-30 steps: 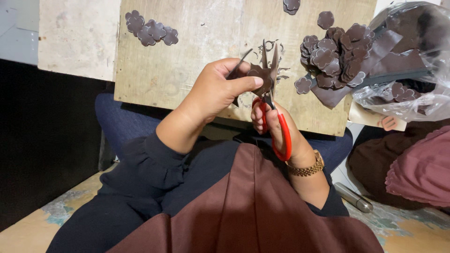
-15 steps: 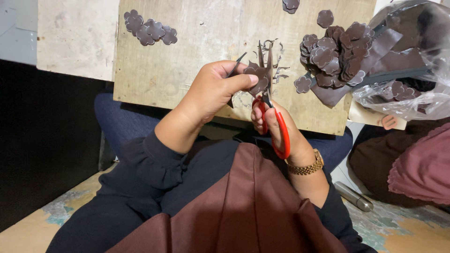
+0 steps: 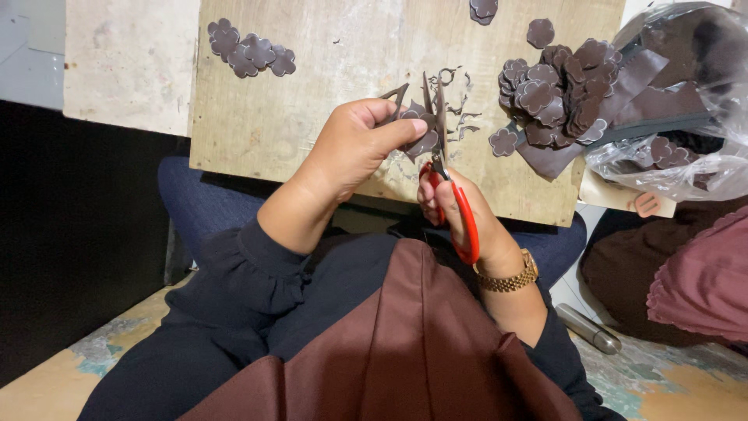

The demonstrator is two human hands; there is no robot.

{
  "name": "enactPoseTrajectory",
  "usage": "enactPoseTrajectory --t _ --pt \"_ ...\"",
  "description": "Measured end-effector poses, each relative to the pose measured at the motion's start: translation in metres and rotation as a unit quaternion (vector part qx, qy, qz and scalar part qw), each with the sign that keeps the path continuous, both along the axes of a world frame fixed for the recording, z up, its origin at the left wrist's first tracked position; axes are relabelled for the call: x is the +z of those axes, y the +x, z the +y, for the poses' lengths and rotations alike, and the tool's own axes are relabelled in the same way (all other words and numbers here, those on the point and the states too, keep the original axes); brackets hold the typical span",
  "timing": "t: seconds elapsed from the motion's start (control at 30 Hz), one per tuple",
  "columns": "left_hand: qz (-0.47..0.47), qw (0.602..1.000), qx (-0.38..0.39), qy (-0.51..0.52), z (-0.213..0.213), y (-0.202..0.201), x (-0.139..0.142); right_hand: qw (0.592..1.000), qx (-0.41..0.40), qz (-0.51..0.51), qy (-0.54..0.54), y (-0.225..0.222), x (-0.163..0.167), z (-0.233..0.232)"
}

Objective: The person uses red-handled scissors to trim the edges of dark brown flower-shaped pieces of material. They hold each piece with the left hand and cut with the right, placing finished pieces on a wooden board. A second person is visible in the background performing a similar task.

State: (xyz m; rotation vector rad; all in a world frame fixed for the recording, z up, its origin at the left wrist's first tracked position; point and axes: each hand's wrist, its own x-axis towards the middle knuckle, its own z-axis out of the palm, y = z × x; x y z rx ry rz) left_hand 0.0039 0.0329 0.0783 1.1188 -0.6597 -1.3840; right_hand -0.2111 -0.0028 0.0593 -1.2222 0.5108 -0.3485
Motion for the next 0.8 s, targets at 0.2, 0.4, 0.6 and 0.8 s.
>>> enactPoseTrajectory --t 0.2,0.4,0.6,0.8 --pt "-0.011 1.0 0.0 0.001 0.0006 0.004 0.0009 0.999 0.004 0.021 -0.025 0.0004 -0.0008 0.0011" --pt "-0.03 0.999 -0.007 0.018 0.0004 0.0062 0.0021 0.999 0.008 0.034 -0.036 0.0003 -0.0053 0.0" --pt "-0.037 0.999 -0.026 0.028 0.0003 0.0092 0.0077 0.999 0.008 0.036 -0.022 0.0001 -0.0085 -0.0005" --pt "-0.025 0.999 -0.022 0.014 0.0009 0.0089 0.0099 0.999 0.011 0.046 -0.025 -0.001 -0.0071 0.0001"
